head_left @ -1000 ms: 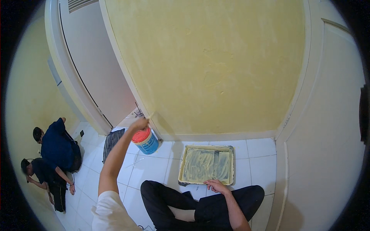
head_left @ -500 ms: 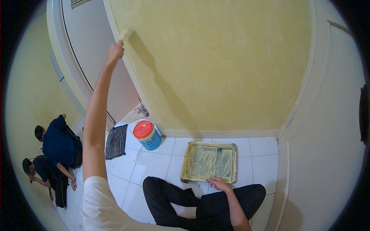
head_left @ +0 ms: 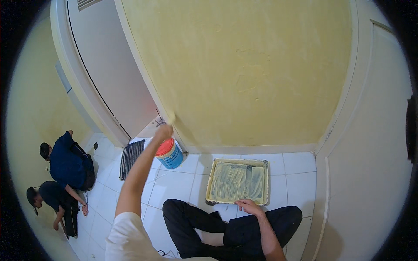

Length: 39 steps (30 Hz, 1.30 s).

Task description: The person paints a wall using a paintbrush, pours paint from a bucket into a paint tray, and carries the paint tray and paintbrush to a sink.

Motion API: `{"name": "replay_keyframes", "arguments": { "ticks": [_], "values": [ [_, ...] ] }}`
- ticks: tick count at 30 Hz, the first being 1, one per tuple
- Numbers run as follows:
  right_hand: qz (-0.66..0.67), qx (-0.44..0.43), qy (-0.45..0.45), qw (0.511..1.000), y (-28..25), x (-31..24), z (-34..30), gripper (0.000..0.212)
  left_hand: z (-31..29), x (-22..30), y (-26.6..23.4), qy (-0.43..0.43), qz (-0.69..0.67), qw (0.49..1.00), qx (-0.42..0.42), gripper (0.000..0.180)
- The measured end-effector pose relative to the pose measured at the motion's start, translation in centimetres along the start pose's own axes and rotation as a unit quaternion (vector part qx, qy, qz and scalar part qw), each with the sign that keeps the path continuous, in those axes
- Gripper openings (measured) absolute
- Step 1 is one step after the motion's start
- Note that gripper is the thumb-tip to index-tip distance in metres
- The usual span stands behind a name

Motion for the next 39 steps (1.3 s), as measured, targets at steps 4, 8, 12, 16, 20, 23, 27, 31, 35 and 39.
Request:
{"name": "replay_keyframes", "arguments": {
  "ticks": [4, 8, 12, 16, 20, 23, 27, 31, 35, 39],
  "values": [
    [-0.019, 0.014, -0.015, 1.0, -0.5, 0.7, 0.1, 0.04, -0.1, -2.9, 11.2, 0.065, 0.086, 0.97, -0.218, 0.023],
    [-0.026, -0.014, -0.034, 0.999, 1.4, -1.5, 0.5, 0.039, 7.9, -11.8, 0.3, 0.092, 0.218, 0.959, -0.156, 0.026],
    [0.006, 0.018, 0.011, 1.0, -0.2, 0.6, -0.8, 0.039, 12.1, -5.0, -22.7, 0.101, 0.114, 0.987, -0.051, 0.039],
    [-0.004, -0.003, -0.026, 1.0, 0.6, -0.5, -0.2, 0.038, 5.1, -6.6, -43.9, -0.013, -0.014, 0.963, 0.269, 0.037],
    [-0.003, 0.003, -0.016, 1.0, 0.0, 0.3, 0.4, 0.032, 0.7, -5.4, -46.4, -0.042, -0.015, 0.867, 0.496, 0.052],
    [-0.005, 0.008, -0.019, 1.0, -0.3, 0.3, 0.1, 0.032, 3.0, -4.4, -38.3, -0.043, 0.008, 0.916, 0.4, 0.042],
    [-0.029, 0.021, -0.025, 0.999, -0.2, -0.5, -0.2, 0.033, 5.7, -5.8, -14.1, -0.04, -0.038, 0.974, 0.218, 0.021],
    [-0.047, 0.025, -0.047, 0.997, 0.0, -0.7, 0.0, 0.034, -0.4, -6.4, 8.5, 0.012, 0.046, 0.997, -0.057, 0.038],
    [-0.049, 0.029, -0.052, 0.997, -0.1, -0.4, -0.3, 0.034, -4.5, -6.7, 17.9, 0.011, 0.067, 0.938, -0.339, 0.051],
    [-0.052, 0.032, -0.062, 0.996, -0.1, 0.1, 0.1, 0.034, 3.0, -6.2, 4.3, 0.084, 0.052, 0.985, -0.14, 0.032]
  ]
}}
Point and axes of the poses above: each hand's wrist, its own z-axis towards the middle knuckle, its own y-axis out of the palm, x = y × z, the point moved 8 cm from there along z, towards the middle knuckle, and after that the axes turned 5 degrees about -x, right-handed, at the moved point
